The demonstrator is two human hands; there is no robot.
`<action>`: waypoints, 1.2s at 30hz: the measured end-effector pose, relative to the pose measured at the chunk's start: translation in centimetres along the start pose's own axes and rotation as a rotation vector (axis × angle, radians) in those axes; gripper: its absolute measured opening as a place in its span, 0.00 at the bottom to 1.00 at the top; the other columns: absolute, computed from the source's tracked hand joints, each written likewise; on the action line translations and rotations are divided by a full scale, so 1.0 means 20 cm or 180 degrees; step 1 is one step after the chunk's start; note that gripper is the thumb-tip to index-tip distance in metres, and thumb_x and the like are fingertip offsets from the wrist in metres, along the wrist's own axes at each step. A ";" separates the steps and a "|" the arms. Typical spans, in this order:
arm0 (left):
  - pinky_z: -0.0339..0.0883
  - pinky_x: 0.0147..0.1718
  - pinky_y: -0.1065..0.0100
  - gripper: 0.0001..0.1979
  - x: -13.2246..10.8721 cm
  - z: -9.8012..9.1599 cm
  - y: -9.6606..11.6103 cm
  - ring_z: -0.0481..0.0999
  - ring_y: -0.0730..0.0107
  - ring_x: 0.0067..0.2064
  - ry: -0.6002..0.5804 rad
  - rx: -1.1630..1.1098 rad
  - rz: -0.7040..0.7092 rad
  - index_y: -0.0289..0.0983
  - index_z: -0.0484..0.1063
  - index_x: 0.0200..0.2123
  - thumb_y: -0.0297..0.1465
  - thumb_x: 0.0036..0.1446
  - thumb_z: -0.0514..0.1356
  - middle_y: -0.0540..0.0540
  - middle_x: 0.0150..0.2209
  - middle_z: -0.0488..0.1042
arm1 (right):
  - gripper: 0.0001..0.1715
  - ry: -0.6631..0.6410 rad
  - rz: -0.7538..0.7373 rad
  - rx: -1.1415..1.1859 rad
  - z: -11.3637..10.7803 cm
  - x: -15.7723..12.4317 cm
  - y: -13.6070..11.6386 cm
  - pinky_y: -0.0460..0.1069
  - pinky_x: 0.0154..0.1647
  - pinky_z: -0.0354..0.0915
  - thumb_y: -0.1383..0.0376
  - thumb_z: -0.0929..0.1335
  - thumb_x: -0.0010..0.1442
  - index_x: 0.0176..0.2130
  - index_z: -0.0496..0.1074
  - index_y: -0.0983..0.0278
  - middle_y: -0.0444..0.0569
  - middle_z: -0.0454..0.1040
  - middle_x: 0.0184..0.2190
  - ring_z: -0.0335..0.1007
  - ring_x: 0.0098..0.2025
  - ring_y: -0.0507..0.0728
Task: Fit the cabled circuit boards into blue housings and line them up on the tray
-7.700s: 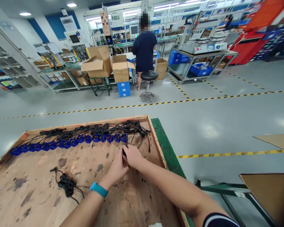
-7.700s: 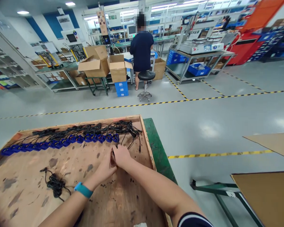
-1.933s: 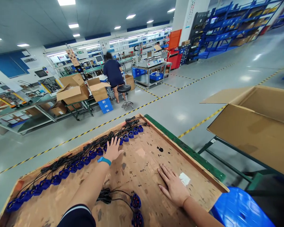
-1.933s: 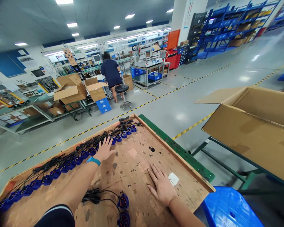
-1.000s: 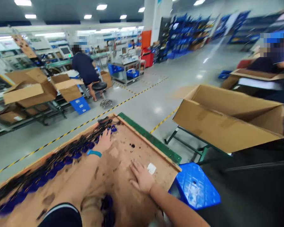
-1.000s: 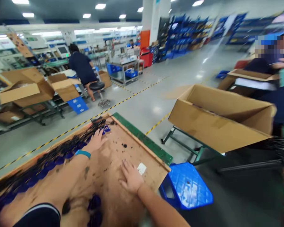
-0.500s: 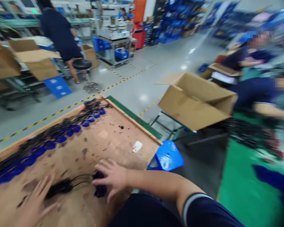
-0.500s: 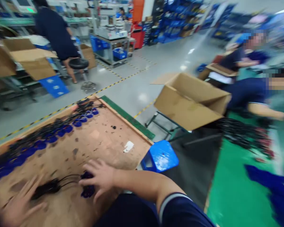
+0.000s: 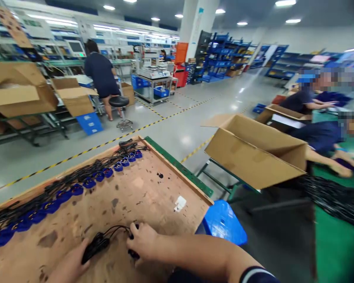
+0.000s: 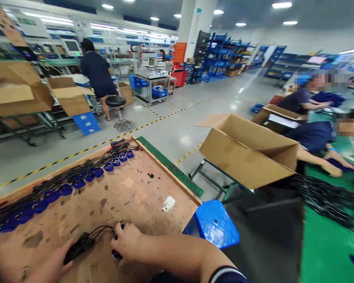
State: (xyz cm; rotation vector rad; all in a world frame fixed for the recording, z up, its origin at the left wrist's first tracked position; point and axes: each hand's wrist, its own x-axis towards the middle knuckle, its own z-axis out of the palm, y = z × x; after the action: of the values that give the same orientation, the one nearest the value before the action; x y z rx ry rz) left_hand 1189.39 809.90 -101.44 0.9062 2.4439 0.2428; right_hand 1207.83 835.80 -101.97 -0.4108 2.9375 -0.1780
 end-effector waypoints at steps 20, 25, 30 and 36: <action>0.60 0.52 0.53 0.18 1.67 -1.14 1.32 0.75 0.54 0.47 0.1236 0.1901 0.0319 0.38 0.74 0.48 0.19 0.57 0.52 0.37 0.41 0.76 | 0.37 0.0107 0.0259 -0.0307 -0.62 0.52 1.90 0.59 0.49 0.63 0.47 0.77 0.47 0.53 0.72 0.59 0.58 0.67 0.50 0.72 0.45 0.66; 0.55 0.55 0.45 0.26 1.78 -0.92 1.28 0.65 0.42 0.58 0.1836 0.1797 -0.0112 0.31 0.61 0.64 0.24 0.63 0.48 0.26 0.55 0.68 | 0.51 0.0344 0.0280 -0.0289 -0.55 0.63 1.97 0.63 0.53 0.57 0.44 0.77 0.48 0.64 0.62 0.57 0.63 0.66 0.54 0.67 0.52 0.72; 0.59 0.50 0.52 0.30 1.72 -0.55 1.31 0.65 0.47 0.52 0.1734 0.1353 0.0643 0.37 0.64 0.63 0.48 0.65 0.53 0.34 0.50 0.69 | 0.64 0.0661 0.0087 -0.0264 -0.52 0.64 2.04 0.63 0.56 0.53 0.35 0.75 0.44 0.68 0.58 0.63 0.66 0.65 0.56 0.58 0.58 0.74; 0.59 0.49 0.53 0.21 1.72 -0.41 1.29 0.66 0.50 0.52 0.1550 0.1380 0.0511 0.42 0.67 0.59 0.35 0.63 0.57 0.36 0.51 0.68 | 0.66 0.0511 -0.0101 -0.0228 -0.55 0.65 2.07 0.62 0.58 0.53 0.35 0.76 0.42 0.66 0.60 0.70 0.65 0.68 0.54 0.58 0.57 0.72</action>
State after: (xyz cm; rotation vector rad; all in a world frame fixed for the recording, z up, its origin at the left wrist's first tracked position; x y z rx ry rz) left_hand 1177.31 851.89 -99.88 1.3638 2.9388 -0.0223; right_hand 1182.60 872.75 -99.11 -0.4748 3.1038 -0.1148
